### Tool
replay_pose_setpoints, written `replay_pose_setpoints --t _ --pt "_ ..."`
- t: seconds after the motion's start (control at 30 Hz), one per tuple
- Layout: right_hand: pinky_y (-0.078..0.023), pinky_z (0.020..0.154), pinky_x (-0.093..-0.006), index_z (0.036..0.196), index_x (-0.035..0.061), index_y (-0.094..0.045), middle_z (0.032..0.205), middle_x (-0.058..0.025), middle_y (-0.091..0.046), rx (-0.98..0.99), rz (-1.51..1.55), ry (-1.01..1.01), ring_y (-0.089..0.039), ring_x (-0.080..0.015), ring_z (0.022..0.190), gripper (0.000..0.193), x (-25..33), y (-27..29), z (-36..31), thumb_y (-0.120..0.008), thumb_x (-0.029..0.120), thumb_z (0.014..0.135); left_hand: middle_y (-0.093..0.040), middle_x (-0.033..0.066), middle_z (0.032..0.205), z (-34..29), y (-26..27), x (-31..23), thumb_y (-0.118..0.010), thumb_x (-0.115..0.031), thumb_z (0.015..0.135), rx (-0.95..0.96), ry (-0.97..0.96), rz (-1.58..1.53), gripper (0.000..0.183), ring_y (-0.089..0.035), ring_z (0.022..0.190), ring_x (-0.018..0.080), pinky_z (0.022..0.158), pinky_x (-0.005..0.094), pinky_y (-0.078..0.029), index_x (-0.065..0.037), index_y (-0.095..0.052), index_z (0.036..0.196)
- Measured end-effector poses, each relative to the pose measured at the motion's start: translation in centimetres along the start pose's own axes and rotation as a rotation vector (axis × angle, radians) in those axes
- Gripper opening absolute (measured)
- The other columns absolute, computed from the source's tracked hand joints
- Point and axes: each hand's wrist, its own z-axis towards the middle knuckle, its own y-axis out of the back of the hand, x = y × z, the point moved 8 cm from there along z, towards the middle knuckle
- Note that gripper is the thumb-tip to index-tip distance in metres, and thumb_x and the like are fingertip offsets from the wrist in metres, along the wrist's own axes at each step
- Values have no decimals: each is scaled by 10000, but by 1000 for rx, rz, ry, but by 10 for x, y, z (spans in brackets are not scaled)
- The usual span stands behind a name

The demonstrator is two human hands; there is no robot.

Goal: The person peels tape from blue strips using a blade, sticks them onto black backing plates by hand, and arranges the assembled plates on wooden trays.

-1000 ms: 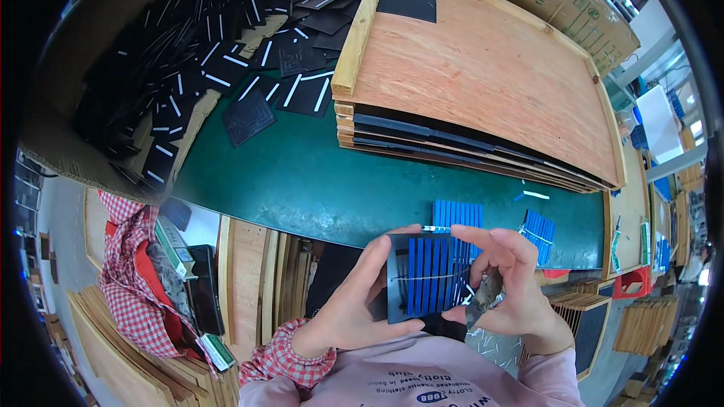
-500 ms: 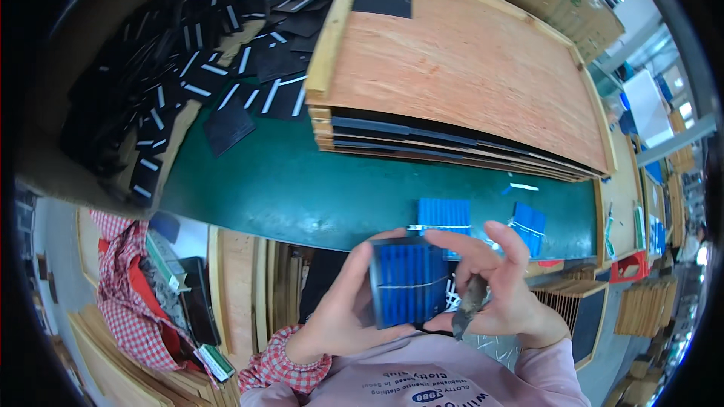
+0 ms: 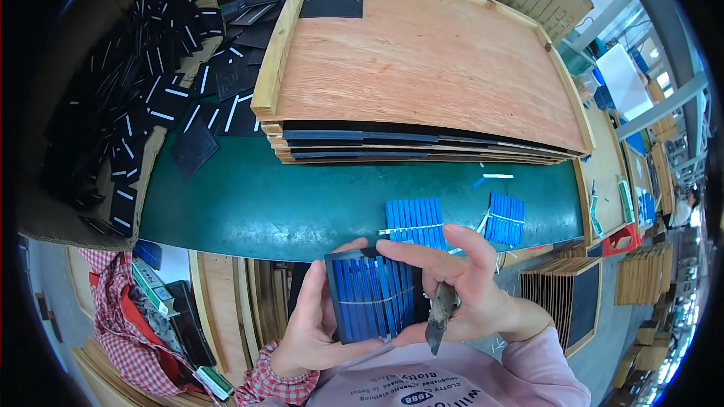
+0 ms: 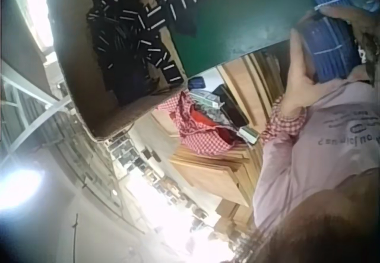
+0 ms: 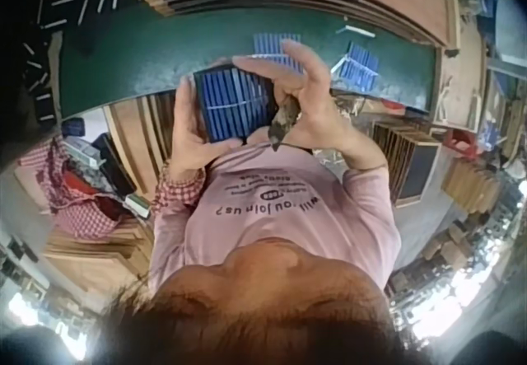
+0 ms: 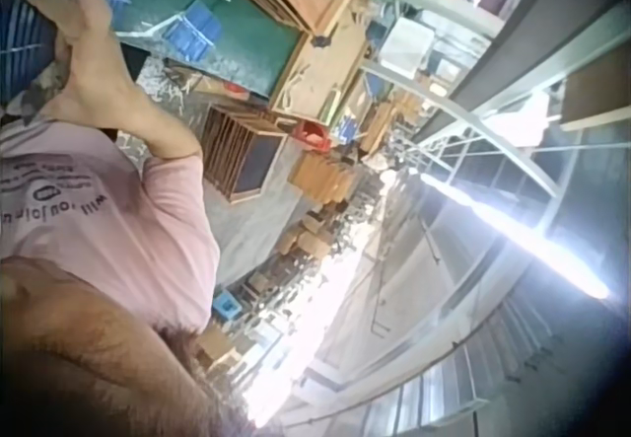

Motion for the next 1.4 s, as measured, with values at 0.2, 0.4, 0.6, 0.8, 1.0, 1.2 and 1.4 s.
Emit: replay_pose_setpoints --t 0.2,0.4,0.6,0.8,1.0,1.2,1.4 --pt "-450 647 -233 1380 127 -45 1342 -228 -366 34 -81 -38 -525 -231 1039 989 0 -1 2 -752 61 691 -150 257 1406 -1 2 -3 -713 111 623 -4 4 -13 1109 -290 1275 310 985 409 -339 -274 -52 1426" --pt "-367 489 -194 1380 118 -55 1313 -220 -414 14 -139 11 -520 -100 669 1014 1 -1 6 -778 92 670 -144 258 1407 0 1 -5 -710 116 623 0 -9 -9 1099 -293 1274 304 983 408 -349 -268 -65 1425" --pt "-357 466 -197 1378 109 -64 1299 -205 -437 13 -160 -20 -491 -83 594 1017 2 -2 9 -787 128 663 -139 256 1409 -2 2 -8 -705 124 621 6 -16 0 1098 -288 1278 300 981 400 -353 -270 -69 1425" --pt "-359 463 -192 1379 107 -53 1296 -209 -438 -4 -118 -53 -494 -73 585 1029 -4 -2 9 -788 125 658 -139 253 1411 -3 4 -7 -700 127 622 -6 -10 2 1102 -282 1282 302 984 398 -352 -269 -57 1424" --pt "-463 632 -249 1384 110 -25 1291 -246 -423 13 -68 -32 -580 -223 917 1021 -2 -4 10 -770 127 685 -137 256 1412 -2 3 -9 -705 119 625 2 -22 7 1101 -280 1285 302 989 401 -345 -267 -55 1425" --pt "-444 825 -318 1384 106 -18 1291 -259 -415 42 -100 1 -487 -291 1124 1013 2 -9 12 -762 137 697 -133 261 1411 -6 3 -10 -704 118 628 -2 -28 8 1094 -279 1286 306 989 403 -344 -267 -61 1424" --pt "-467 744 -293 1383 102 -31 1296 -254 -413 34 -100 -71 -555 -257 1009 1030 -5 -7 7 -779 140 676 -129 265 1411 -5 4 -12 -697 123 631 -10 -21 -25 1081 -274 1289 311 991 406 -343 -268 -74 1423"
